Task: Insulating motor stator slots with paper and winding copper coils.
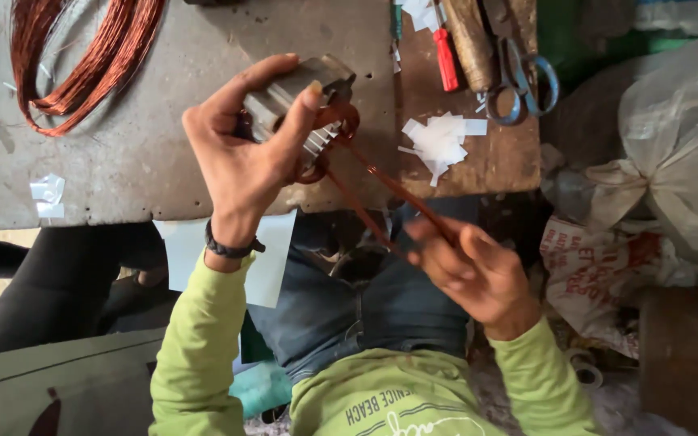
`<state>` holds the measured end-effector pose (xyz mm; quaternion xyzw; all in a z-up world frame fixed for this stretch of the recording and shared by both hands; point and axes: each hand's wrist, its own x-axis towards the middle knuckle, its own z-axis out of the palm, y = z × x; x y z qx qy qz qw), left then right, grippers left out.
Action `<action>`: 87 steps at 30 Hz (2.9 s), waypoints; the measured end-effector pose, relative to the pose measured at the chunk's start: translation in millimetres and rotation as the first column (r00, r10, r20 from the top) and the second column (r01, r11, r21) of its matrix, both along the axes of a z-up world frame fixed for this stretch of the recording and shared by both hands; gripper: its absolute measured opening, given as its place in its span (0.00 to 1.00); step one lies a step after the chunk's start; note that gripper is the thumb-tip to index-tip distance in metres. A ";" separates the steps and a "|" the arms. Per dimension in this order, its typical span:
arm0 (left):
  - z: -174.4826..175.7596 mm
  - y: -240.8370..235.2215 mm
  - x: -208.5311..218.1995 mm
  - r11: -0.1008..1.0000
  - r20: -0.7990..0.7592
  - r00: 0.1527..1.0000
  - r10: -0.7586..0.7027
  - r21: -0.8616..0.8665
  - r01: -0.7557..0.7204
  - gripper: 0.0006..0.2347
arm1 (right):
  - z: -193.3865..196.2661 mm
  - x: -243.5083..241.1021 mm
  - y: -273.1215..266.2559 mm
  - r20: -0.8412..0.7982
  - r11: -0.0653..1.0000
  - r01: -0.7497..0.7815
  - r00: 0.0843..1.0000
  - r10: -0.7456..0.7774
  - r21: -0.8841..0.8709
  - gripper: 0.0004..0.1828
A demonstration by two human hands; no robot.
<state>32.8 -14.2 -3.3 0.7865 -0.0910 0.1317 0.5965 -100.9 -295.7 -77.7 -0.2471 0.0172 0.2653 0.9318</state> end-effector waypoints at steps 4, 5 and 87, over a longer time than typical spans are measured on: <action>-11.3 7.6 0.3 0.997 0.182 0.981 -0.061 -0.035 0.069 0.14 | -49.1 -21.7 -35.0 -0.308 0.994 0.062 0.947 -0.088 -0.093 0.25; -4.3 2.1 -1.9 0.997 0.189 0.980 -0.059 -0.039 0.067 0.14 | -53.2 -22.6 -35.5 -0.301 0.993 0.061 0.950 -0.088 -0.097 0.25; -57.8 -64.2 -86.6 0.894 0.578 0.682 -0.449 0.291 0.342 0.14 | 152.0 96.0 -3.6 0.315 0.281 0.520 -0.025 0.949 -0.806 0.06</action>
